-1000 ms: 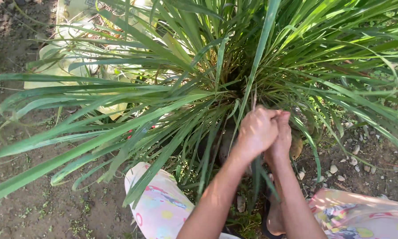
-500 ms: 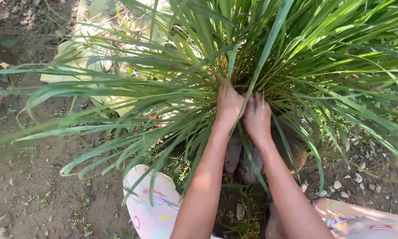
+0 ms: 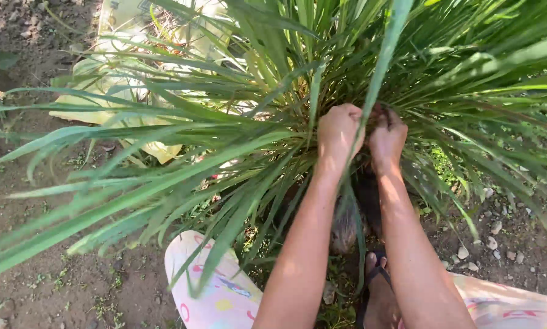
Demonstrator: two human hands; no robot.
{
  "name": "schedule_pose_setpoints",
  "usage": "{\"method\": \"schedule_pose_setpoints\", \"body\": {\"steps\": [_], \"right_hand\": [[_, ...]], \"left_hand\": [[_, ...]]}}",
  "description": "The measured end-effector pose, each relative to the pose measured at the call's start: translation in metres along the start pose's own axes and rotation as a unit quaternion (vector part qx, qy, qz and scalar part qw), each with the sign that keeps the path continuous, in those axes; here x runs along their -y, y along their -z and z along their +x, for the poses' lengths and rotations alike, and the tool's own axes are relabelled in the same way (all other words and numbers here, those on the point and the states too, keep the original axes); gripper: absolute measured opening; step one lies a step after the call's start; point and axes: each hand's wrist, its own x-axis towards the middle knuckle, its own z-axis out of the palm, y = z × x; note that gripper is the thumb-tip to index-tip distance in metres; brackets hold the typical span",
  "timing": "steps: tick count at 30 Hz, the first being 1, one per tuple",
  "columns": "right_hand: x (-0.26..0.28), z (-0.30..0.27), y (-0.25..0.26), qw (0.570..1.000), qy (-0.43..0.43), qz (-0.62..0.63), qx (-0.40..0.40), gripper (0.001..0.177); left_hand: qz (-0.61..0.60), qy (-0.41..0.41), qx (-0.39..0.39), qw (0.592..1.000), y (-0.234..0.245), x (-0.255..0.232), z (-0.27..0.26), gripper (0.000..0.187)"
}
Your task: Harvesting lemongrass stalks from a plant using pruning shears.
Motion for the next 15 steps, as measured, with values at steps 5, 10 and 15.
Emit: {"method": "schedule_pose_setpoints", "body": {"steps": [5, 10, 15], "right_hand": [[-0.009, 0.003, 0.004, 0.994, 0.037, 0.104, 0.002, 0.03], [0.012, 0.006, 0.015, 0.981, -0.103, 0.163, 0.027, 0.031], [-0.019, 0.014, 0.016, 0.989, 0.001, 0.145, 0.04, 0.031]], "left_hand": [[-0.092, -0.001, -0.22, 0.971, -0.101, 0.072, 0.07, 0.026], [-0.061, -0.014, -0.31, 0.949, -0.09, 0.049, 0.051, 0.02], [-0.085, -0.156, -0.256, 0.95, -0.087, 0.04, 0.034, 0.014]]}}
